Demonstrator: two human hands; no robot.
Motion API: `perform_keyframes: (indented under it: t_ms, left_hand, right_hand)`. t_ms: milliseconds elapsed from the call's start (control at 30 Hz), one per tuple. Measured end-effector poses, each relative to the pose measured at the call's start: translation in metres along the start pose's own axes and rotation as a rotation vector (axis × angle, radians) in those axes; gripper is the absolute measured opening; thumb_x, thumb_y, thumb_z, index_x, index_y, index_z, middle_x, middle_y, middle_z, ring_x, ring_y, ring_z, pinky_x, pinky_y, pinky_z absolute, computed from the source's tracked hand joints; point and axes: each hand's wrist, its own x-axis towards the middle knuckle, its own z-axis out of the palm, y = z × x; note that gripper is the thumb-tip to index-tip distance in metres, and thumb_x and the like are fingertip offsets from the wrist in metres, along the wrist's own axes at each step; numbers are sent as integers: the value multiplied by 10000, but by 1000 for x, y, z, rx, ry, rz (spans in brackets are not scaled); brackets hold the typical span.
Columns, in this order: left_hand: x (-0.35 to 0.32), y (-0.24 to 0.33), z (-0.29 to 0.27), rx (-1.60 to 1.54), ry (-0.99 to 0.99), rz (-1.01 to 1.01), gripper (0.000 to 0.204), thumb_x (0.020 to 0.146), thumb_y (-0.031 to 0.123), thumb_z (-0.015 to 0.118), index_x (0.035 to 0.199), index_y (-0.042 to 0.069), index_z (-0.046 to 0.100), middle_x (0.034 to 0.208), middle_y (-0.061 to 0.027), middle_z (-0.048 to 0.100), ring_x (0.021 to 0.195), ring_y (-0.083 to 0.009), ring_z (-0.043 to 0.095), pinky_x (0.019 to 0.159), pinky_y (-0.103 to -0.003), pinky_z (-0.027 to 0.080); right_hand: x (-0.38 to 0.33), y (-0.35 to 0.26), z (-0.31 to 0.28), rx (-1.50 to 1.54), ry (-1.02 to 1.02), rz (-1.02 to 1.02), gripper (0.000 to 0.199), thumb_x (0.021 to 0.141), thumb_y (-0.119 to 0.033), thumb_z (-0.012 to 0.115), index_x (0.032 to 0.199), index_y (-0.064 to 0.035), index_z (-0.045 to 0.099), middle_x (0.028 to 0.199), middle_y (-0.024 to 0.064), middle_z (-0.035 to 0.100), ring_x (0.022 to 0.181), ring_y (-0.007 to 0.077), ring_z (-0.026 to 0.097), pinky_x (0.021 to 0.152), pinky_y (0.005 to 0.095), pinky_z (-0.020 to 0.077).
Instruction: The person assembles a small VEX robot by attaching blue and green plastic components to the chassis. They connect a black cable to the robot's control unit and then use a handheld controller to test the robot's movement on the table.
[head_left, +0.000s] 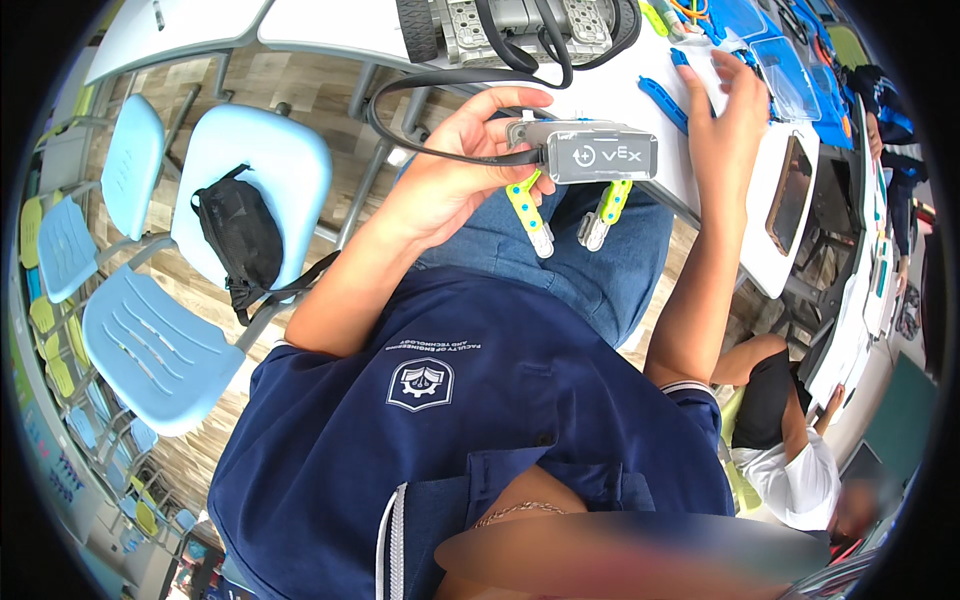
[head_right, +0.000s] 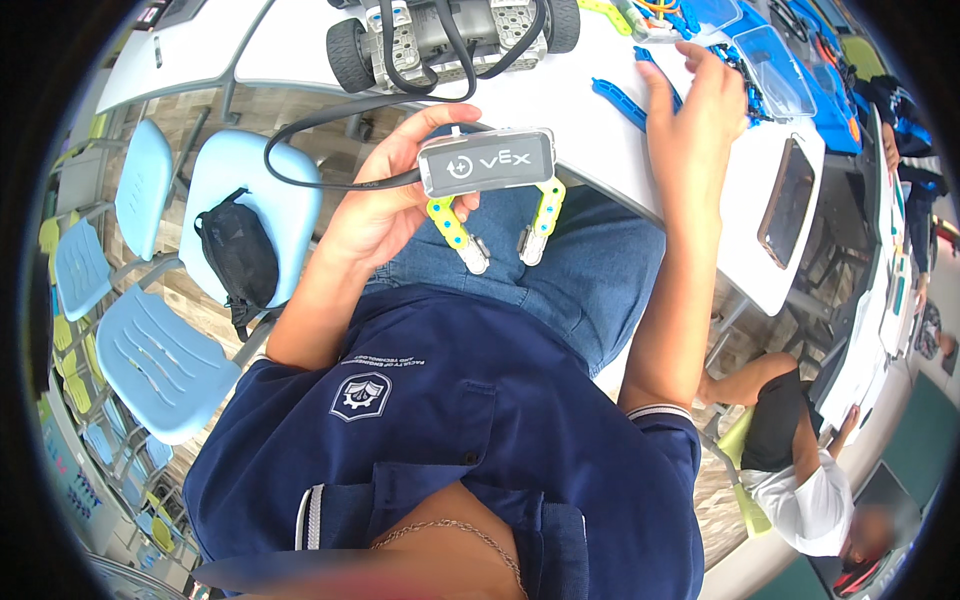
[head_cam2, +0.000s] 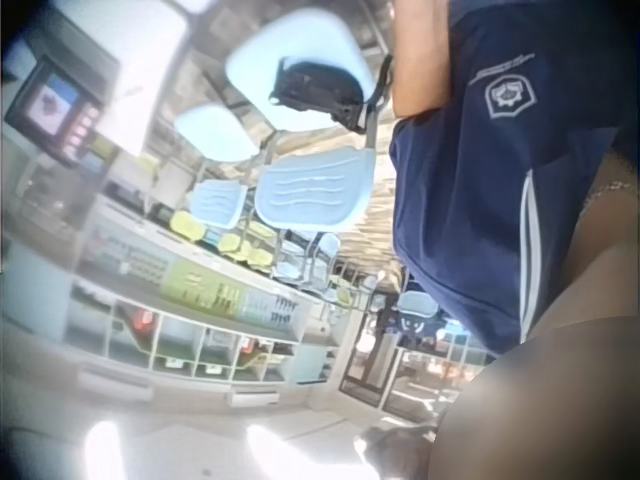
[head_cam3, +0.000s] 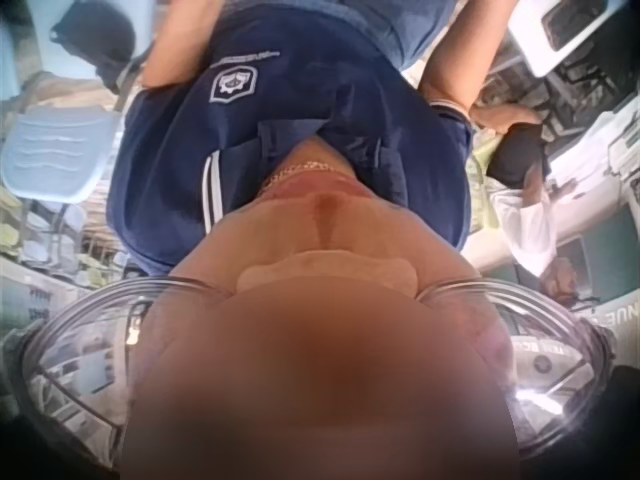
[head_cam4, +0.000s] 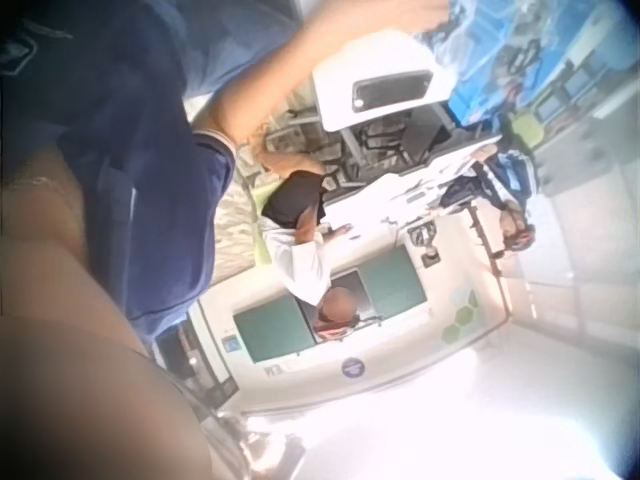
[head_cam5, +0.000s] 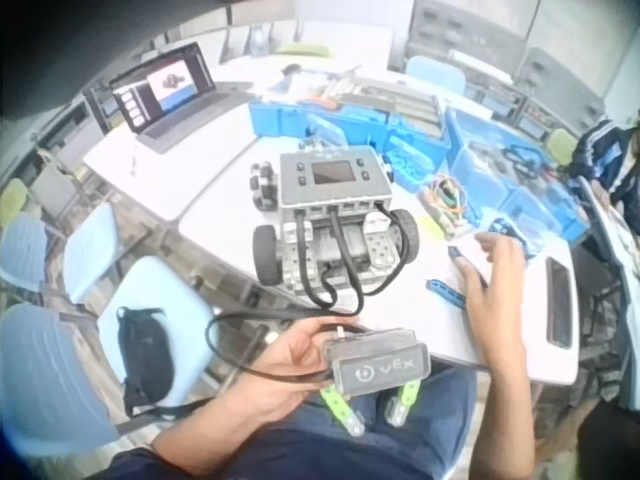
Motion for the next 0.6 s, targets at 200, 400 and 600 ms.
perform_keyframes:
  t_ms: [200,400,600]
  left_hand:
    - [3,1,-1,-14,75,28,857,797,169,843,1470,-1,339,1284,-190,607,1135,-237,639,939,-340,537]
    - [7,-7,0,-191,57,160,699,824,-51,767,1391,40,367,1318,-160,582,1166,-238,617,949,-338,553]
    - [0,-6,-5,-87,62,186,671,850,-68,722,1392,49,343,1272,-134,601,1163,-217,616,964,-335,547]
  right_hand:
    - [-24,-30,-27,602,-351,-115,420,704,91,743,1086,-74,684,1097,89,670,900,235,639,779,343,514]
    - [-39,-44,8,852,-127,-242,380,707,146,700,1065,19,671,1048,133,724,937,262,692,813,335,546]
    - [-37,-55,12,707,-189,-137,370,724,160,674,1061,8,672,1015,107,716,869,207,689,784,296,542]
